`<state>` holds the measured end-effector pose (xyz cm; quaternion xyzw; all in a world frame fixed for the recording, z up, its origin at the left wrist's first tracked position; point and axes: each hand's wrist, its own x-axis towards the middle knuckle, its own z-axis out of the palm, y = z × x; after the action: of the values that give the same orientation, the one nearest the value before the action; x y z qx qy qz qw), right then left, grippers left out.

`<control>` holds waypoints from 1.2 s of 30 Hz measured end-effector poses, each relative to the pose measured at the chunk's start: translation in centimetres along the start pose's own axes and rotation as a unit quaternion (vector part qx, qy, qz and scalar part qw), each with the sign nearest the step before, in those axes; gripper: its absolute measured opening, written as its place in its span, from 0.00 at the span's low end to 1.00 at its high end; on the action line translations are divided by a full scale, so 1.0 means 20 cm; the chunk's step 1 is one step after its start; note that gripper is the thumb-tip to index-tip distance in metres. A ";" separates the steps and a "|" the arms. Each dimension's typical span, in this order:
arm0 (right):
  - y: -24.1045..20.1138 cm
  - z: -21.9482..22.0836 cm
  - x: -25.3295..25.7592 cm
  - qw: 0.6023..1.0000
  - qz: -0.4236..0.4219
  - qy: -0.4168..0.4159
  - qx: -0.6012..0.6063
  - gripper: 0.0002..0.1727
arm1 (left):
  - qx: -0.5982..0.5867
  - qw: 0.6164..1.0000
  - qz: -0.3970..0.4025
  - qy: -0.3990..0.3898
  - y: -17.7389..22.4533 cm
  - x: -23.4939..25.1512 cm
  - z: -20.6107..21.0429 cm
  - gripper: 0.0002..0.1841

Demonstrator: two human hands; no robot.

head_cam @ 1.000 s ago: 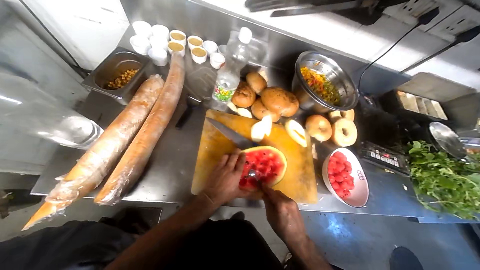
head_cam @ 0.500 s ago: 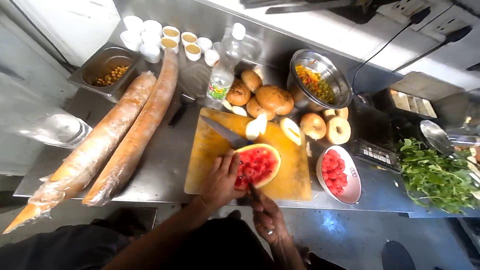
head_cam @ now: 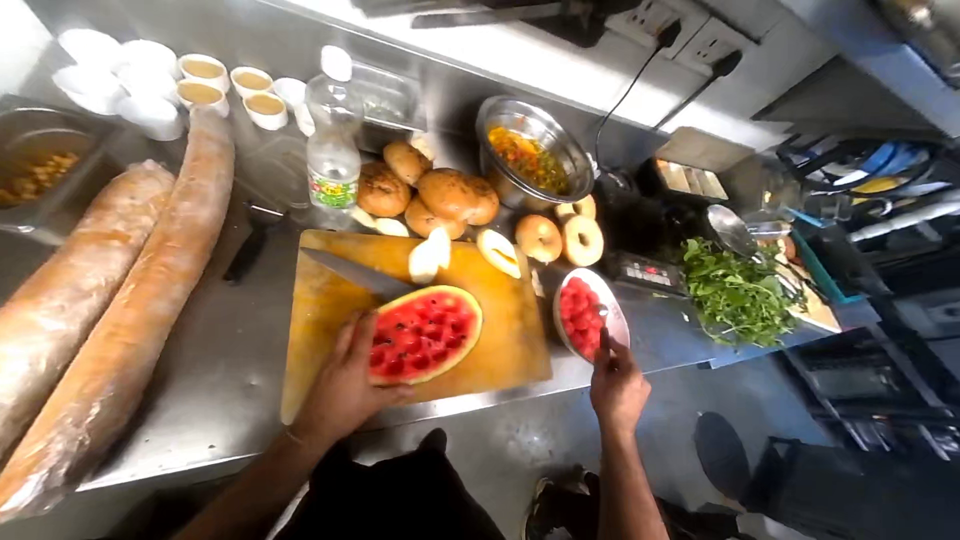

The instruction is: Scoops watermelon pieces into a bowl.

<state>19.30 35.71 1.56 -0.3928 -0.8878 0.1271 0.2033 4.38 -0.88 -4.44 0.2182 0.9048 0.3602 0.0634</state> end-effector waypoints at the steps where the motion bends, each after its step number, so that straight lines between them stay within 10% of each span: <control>1: 0.00 0.01 0.01 1.000 0.003 0.000 -0.004 0.17 | -0.007 1.000 -0.002 0.003 0.00 0.01 -0.01 0.70; 22: -0.05 -0.06 0.05 0.998 -0.031 0.040 -0.032 0.17 | -0.051 0.998 -0.013 -0.029 -0.03 0.01 -0.03 0.68; 30: -0.44 0.16 -0.22 0.934 -0.258 -0.185 0.166 0.19 | -0.069 0.996 -0.028 -0.050 -0.03 0.04 -0.05 0.68; 36: -0.69 0.34 -0.34 0.917 -0.351 -0.163 0.095 0.18 | -0.066 0.997 -0.013 -0.047 -0.02 0.04 -0.04 0.69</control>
<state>11.43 21.13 -0.88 -0.0082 -0.9732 0.1938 0.1234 3.36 -1.33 -4.04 0.2182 0.8777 0.4079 0.1246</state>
